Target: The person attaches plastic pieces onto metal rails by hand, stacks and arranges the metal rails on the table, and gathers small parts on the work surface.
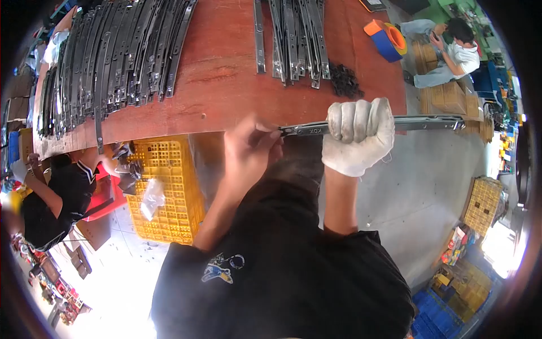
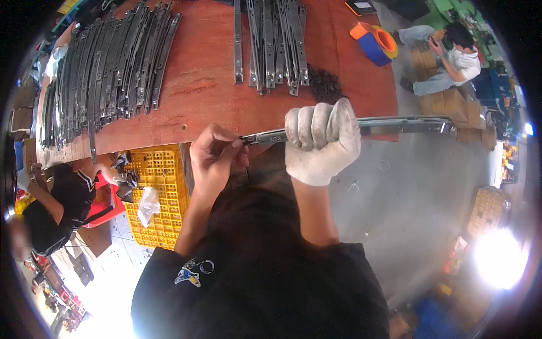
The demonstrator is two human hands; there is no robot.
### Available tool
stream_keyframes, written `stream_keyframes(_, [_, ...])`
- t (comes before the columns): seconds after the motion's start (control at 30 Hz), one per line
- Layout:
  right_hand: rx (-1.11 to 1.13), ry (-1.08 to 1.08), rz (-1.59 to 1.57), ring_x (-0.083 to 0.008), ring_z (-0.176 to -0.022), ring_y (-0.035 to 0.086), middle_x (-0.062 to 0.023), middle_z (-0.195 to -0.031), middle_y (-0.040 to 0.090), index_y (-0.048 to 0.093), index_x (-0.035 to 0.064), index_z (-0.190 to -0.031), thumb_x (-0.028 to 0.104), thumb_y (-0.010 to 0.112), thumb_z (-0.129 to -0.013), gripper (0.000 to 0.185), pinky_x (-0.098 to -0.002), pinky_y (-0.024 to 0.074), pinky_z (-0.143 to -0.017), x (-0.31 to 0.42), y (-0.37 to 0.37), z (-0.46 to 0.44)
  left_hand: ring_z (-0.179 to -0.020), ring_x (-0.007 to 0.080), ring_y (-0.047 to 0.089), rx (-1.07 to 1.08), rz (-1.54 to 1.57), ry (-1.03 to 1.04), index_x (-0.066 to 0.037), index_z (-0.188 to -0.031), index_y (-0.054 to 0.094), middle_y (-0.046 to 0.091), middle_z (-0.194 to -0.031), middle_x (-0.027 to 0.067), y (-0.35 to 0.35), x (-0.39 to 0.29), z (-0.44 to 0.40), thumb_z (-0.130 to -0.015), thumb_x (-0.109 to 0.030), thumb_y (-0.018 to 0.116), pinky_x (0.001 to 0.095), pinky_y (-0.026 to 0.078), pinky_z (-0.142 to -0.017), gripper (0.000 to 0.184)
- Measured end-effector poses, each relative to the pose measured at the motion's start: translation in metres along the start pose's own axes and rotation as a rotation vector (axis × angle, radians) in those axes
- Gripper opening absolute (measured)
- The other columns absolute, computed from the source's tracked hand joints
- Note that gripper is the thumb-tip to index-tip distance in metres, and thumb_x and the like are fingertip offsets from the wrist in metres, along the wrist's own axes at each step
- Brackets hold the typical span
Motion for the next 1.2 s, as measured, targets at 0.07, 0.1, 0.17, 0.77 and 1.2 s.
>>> stream_keyframes(0.07, [0.063, 0.016, 0.022, -0.0131, -0.042, 0.027, 0.0009, -0.049, 0.03, 0.031, 0.0154, -0.065, 0.025, 0.036, -0.105, 0.041, -0.0302, 0.0279, -0.045, -0.002, 0.002, -0.015, -0.067, 0.0166, 0.065, -0.001, 0.128, -0.033, 0.0, -0.114, 0.052, 0.066, -0.083, 0.0145, 0.0, 0.007, -0.009, -0.096, 0.001, 0.056, 0.0261, 0.054, -0.058, 0.018])
stream_keyframes(0.1, [0.115, 0.031, 0.049, -0.0134, -0.043, 0.028, 0.0006, -0.05, 0.031, 0.031, 0.015, -0.066, 0.025, 0.036, -0.105, 0.04, -0.0303, 0.029, -0.046, -0.002, 0.006, -0.022, -0.067, 0.0166, 0.065, -0.011, 0.128, -0.035, 0.0, -0.114, 0.052, 0.066, -0.083, 0.0145, 0.001, 0.007, -0.012, -0.096, 0.001, 0.056, 0.0261, 0.054, -0.058, 0.018])
stream_keyframes(0.17, [0.289, 0.025, -0.017, -0.0134, -0.044, 0.03, 0.0001, -0.053, 0.033, 0.034, 0.0132, -0.069, 0.027, 0.036, -0.104, 0.038, -0.0303, 0.0311, -0.048, 0.004, 0.029, -0.032, -0.07, 0.0182, 0.066, 0.0, 0.183, -0.005, -0.002, -0.137, 0.038, 0.067, -0.088, 0.0178, 0.007, -0.009, -0.019, -0.101, -0.012, 0.054, 0.0267, 0.054, -0.062, 0.041])
stream_keyframes(0.77, [0.182, 0.175, 0.779, -0.0114, -0.049, 0.038, -0.0008, -0.056, 0.04, 0.045, 0.005, -0.064, -0.001, 0.06, -0.091, 0.031, -0.0282, 0.0275, -0.047, -0.084, -0.075, -0.002, -0.055, 0.0048, 0.038, -0.359, -0.157, -0.215, -0.002, -0.125, 0.061, 0.041, -0.06, -0.0038, -0.073, 0.035, 0.03, -0.103, -0.018, 0.046, 0.0213, 0.03, -0.052, 0.031])
stream_keyframes(1.2, [0.091, 0.129, 1.273, -0.01, -0.056, 0.055, -0.0011, -0.069, 0.059, 0.051, 0.0024, -0.14, 0.002, 0.068, -0.085, 0.057, -0.0248, 0.0486, -0.054, -0.053, -0.045, -0.093, -0.06, 0.0042, 0.044, -0.283, -0.337, -0.246, -0.003, -0.123, 0.062, 0.045, -0.066, -0.0031, -0.088, 0.034, 0.063, -0.102, -0.016, 0.047, 0.0206, 0.035, -0.055, 0.029])
Point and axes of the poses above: each hand's wrist, its own z-axis away from the middle knuckle, its own y-axis out of the palm, x = y × z, the point moved 1 cm from there along -z, towards the middle knuckle
